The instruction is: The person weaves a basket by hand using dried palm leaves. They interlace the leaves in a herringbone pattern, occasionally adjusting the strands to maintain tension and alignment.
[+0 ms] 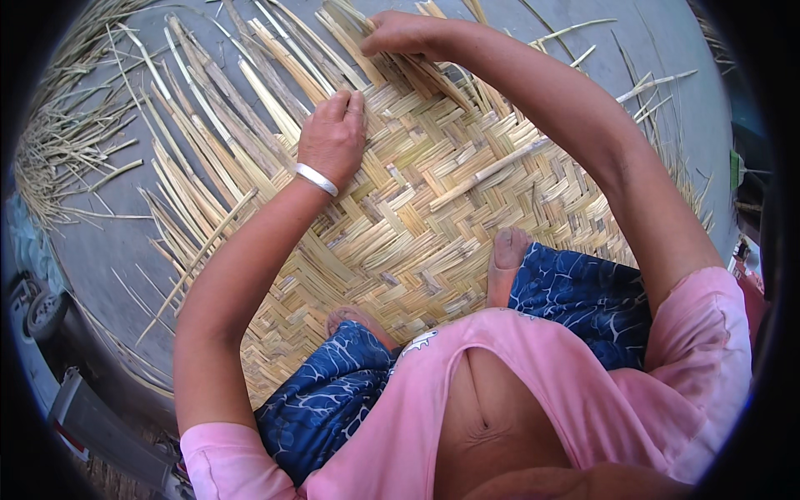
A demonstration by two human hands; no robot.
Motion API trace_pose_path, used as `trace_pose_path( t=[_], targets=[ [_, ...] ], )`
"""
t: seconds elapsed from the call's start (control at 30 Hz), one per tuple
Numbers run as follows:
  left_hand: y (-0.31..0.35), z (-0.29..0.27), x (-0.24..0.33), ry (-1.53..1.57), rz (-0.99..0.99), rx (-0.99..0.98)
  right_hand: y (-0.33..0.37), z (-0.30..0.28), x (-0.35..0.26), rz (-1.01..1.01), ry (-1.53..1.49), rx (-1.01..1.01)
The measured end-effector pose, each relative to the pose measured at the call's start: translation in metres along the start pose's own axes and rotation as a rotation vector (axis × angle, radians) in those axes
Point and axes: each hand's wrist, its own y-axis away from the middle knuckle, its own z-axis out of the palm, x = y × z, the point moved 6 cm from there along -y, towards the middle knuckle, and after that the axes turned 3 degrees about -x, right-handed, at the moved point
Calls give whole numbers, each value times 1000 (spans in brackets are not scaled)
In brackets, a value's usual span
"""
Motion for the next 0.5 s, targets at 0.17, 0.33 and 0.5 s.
trace_pose_path(
  t=[0.17, 0.33, 0.5],
  targets=[
    [-2, 8, 2, -86, 69, -95, 2, 3, -12, 0, 211, 72],
    [-5, 13, 1, -149, 123, -187, 17, 3, -24, -34, 458, 235],
    [19, -13, 8, -39, 174, -238, 54, 9, -53, -393, 879, 678]
  ],
)
